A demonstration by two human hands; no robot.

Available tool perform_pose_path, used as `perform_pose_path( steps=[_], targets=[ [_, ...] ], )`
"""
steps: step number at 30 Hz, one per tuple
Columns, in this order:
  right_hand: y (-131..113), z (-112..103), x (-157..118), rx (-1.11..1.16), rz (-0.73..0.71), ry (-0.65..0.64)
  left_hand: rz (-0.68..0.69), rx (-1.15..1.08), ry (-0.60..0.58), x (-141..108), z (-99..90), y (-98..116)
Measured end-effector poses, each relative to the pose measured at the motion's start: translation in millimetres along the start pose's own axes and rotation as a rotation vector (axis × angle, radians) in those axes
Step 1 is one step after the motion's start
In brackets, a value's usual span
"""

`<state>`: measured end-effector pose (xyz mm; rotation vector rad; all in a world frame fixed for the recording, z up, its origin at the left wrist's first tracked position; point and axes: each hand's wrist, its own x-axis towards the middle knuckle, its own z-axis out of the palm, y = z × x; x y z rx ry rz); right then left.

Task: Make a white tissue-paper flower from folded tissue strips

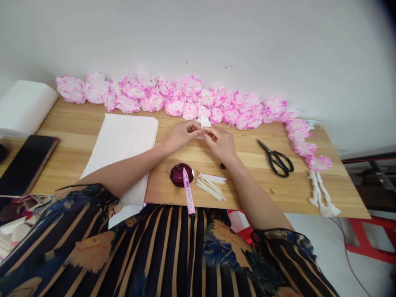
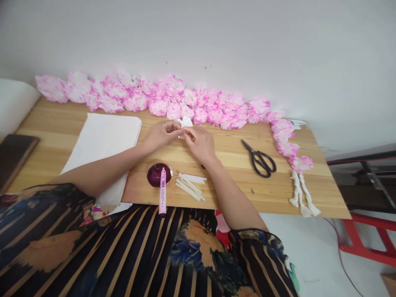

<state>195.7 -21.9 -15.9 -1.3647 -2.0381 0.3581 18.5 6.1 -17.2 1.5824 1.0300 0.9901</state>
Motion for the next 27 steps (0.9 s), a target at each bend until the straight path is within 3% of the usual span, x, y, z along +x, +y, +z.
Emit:
perform_pose_path(
  steps=[11, 27],
  targets=[
    [-2.2, 0.6, -0.4, 0.073, 0.063, -0.015, 0.073, 0.067, -0.004, -2.7, -0.6, -1.9],
    [-3.9, 0.5, 0.2, 0.082, 0.079, -0.032, 0.076, 0.168, 0.018, -6.3, -1.4, 6.2]
  ],
)
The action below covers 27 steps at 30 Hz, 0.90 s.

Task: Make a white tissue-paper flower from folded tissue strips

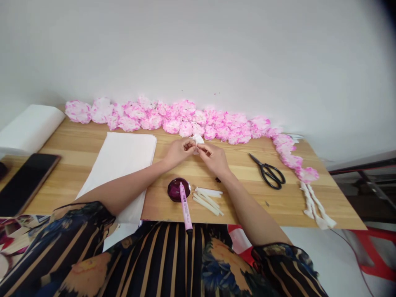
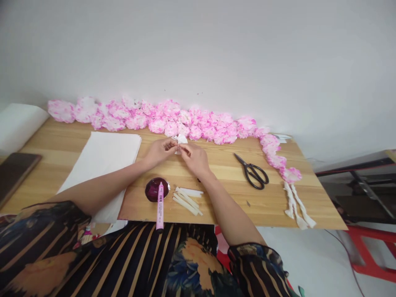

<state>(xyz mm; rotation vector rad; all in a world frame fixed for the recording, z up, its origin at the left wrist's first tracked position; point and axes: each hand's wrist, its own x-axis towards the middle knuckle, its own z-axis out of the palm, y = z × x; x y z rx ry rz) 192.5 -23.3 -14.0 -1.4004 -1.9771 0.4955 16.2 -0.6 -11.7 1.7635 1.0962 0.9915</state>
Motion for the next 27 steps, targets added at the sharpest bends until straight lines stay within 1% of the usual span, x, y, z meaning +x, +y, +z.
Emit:
perform_pose_path(
  steps=[8, 18, 21, 27],
  targets=[
    [0, 0, 0, 0.019, 0.000, 0.002, 0.005, -0.016, 0.000, 2, 1.2, -3],
    [-3, -4, -1, -0.133, 0.016, 0.043, 0.030, -0.009, -0.020, 1, 4.3, -12],
    [-4, -4, -1, -0.120, 0.035, 0.048, 0.040, -0.009, -0.013, 1, 4.0, -12],
    [-4, -3, -1, -0.045, 0.056, 0.040, 0.008, -0.012, -0.030, 0, 2.1, -7]
  ],
)
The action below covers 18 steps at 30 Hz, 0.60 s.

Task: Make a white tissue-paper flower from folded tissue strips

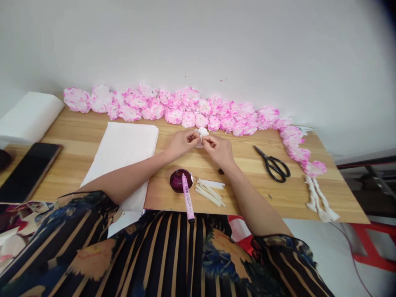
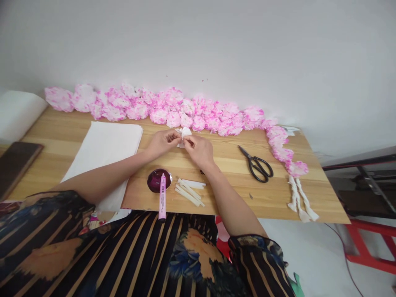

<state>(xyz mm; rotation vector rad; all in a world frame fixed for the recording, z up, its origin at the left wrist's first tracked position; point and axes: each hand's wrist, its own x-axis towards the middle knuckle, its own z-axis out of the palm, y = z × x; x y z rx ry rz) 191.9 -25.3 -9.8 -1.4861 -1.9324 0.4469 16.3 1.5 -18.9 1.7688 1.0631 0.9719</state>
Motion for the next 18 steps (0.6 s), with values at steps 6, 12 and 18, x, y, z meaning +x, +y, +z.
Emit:
perform_pose_path(
  steps=[6, 12, 18],
  targets=[
    [1.5, 0.7, -0.1, 0.017, 0.017, 0.000, -0.026, -0.003, 0.011, -0.6, 0.2, 3.2],
    [1.1, 1.8, -0.8, -0.004, 0.007, 0.010, 0.001, -0.048, 0.003, -0.2, 1.9, -1.8],
    [1.4, -0.5, 0.4, 0.037, 0.043, -0.003, -0.017, -0.043, 0.010, -0.5, 0.7, 3.1]
  ],
)
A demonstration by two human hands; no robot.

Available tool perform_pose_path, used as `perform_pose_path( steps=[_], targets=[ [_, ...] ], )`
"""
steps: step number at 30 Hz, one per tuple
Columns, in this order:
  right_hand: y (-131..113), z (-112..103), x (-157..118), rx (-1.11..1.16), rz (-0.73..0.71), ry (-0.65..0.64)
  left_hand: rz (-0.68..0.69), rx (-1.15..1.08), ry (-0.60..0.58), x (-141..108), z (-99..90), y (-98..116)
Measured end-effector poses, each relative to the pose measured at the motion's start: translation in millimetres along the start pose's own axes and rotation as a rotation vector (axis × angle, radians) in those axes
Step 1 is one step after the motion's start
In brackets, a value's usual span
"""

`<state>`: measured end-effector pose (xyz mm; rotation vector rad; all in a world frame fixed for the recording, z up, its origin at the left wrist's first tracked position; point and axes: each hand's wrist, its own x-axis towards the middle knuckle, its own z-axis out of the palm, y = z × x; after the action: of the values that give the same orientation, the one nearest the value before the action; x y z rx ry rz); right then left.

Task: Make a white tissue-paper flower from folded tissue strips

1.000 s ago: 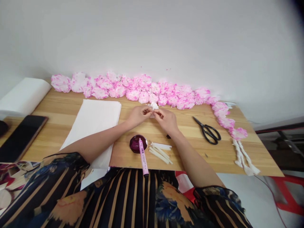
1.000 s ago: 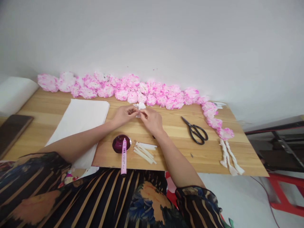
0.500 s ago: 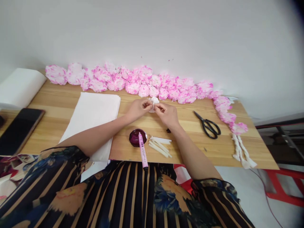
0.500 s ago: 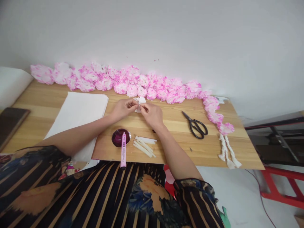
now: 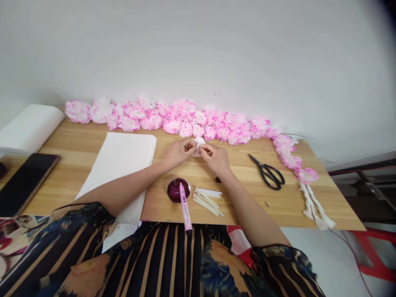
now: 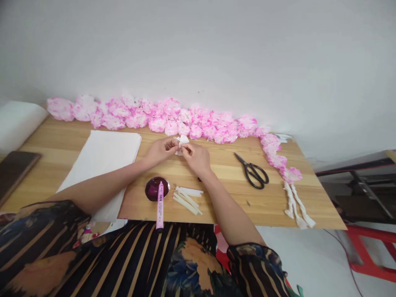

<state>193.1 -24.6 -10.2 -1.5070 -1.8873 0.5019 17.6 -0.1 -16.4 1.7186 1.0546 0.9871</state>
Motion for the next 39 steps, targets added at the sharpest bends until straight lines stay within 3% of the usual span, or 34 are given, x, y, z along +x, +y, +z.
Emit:
perform_pose_path(
  steps=[10, 16, 22, 31, 34, 39],
  targets=[
    [6, -6, 6, 0.093, 0.079, -0.013, -0.085, -0.021, 0.015, 1, -2.7, 8],
    [-1, -11, 4, 0.009, -0.022, 0.003, -0.075, -0.018, 0.005, 2, -1.9, 4],
    [3, -3, 3, -0.041, -0.056, 0.019, -0.043, 0.070, -0.031, -1, -1.9, 6],
    [-1, 0, 1, 0.022, -0.054, -0.009, 0.005, 0.259, 0.017, -4, -1.9, 6],
    [-1, -1, 2, 0.031, -0.034, -0.003, -0.017, 0.170, 0.042, -2, -2.0, 6],
    [8, -4, 7, 0.105, 0.131, 0.034, -0.163, -0.096, 0.042, 3, -2.3, 3]
  ],
)
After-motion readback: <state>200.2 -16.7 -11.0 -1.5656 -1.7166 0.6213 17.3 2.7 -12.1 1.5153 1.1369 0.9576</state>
